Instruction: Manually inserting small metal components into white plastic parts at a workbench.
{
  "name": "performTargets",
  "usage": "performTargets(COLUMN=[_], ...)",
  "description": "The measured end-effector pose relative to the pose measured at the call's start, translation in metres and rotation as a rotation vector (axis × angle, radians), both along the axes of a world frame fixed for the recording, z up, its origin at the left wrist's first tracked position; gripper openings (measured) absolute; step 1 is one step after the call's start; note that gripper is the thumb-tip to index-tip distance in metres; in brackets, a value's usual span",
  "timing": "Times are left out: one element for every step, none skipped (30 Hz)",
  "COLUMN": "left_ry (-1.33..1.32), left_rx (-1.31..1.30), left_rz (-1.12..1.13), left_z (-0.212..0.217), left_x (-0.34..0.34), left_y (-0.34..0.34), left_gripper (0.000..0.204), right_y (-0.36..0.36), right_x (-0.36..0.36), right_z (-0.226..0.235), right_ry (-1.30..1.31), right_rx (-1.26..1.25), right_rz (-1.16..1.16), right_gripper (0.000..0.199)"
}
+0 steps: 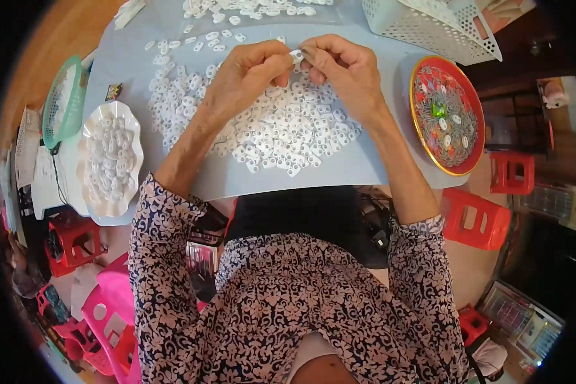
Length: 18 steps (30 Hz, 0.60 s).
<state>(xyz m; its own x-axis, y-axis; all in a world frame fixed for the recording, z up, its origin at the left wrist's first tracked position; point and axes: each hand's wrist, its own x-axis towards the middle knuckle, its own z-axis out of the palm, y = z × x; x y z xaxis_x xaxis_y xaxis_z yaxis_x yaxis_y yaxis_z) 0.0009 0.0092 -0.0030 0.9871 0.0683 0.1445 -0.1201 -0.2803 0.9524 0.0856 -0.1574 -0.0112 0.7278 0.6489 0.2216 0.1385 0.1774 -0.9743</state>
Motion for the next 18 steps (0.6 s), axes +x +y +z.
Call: performTargets(left_ry=[-0.001,0.002,0.004,0.003,-0.003,-0.01,-0.011,-0.03,-0.048,-0.047,-0.046,-0.044,-0.043,-0.057,-0.071,-0.07,-0.078,-0.086], left_rx=[0.001,-0.003,-0.005,-0.004,-0.004,-0.004,-0.004,-0.021,-0.038,-0.038,-0.027,-0.017,-0.018,-0.01,-0.001,-0.001,0.008,0.017], left_rz=[-0.004,-0.007,-0.008,-0.008,0.014,0.037,0.038,0.064,0.089,0.091,0.098,0.103,0.102,0.095,0.089,0.09,0.095,0.101], left_z=[0.0003,0.0006,0.0013,0.002,0.0028,0.0032,0.0029,0.0021,0.0013,0.0009,0.0006,0.0002,-0.0003,-0.001,-0.0017,-0.0023,-0.003,-0.0035], left_x=[0.0,0.0,-0.0001,-0.0001,0.0,0.0004,0.0007,0.001,0.0011,0.0013,0.0014,0.0016,0.0015,0.0014,0.0012,0.0012,0.0011,0.0013], left_y=[-0.0004,-0.0007,-0.0005,-0.0005,-0.0006,-0.0008,-0.0012,-0.0017,-0.0024,-0.003,-0.0037,-0.0043,-0.0044,-0.0044,-0.0041,-0.0038,-0.0036,-0.0036], left_gripper=[0.024,0.024,0.025,0.025,0.025,0.025,0.025,0.024,0.024,0.024,0.024,0.024,0.024,0.024,0.024,0.024,0.024,0.023], right_y=[-0.0007,-0.0012,-0.0009,-0.0014,-0.0022,-0.0028,-0.0028,-0.0026,-0.0026,-0.0023,-0.002,-0.0023,-0.0026,-0.0032,-0.0031,-0.0028,-0.0024,-0.0023], right_x=[0.0006,0.0018,0.0024,0.0019,0.001,0.0006,0.0005,0.0003,0.0,-0.0001,-0.0003,-0.0004,-0.0003,0.0002,0.0005,0.0004,0.0001,0.0], right_z=[-0.0001,-0.0006,-0.0005,0.0005,0.0018,0.0026,0.0025,0.002,0.0014,0.0012,0.0011,0.001,0.0009,0.0007,0.0004,0.0003,0.0001,0.0001], right_ry=[-0.001,0.005,0.01,0.009,-0.018,-0.045,-0.046,-0.059,-0.07,-0.07,-0.069,-0.069,-0.068,-0.053,-0.038,-0.037,-0.016,0.004], right_rx=[0.001,0.01,0.02,0.021,-0.019,-0.06,-0.06,-0.072,-0.084,-0.084,-0.083,-0.082,-0.083,-0.089,-0.094,-0.094,-0.092,-0.09], right_rz=[-0.004,-0.003,0.001,0.0,-0.02,-0.04,-0.039,-0.035,-0.032,-0.031,-0.029,-0.028,-0.029,-0.025,-0.021,-0.021,-0.016,-0.011], right_gripper=[0.015,0.015,0.015,0.015,0.015,0.015,0.015,0.016,0.016,0.016,0.016,0.016,0.016,0.015,0.015,0.015,0.015,0.014])
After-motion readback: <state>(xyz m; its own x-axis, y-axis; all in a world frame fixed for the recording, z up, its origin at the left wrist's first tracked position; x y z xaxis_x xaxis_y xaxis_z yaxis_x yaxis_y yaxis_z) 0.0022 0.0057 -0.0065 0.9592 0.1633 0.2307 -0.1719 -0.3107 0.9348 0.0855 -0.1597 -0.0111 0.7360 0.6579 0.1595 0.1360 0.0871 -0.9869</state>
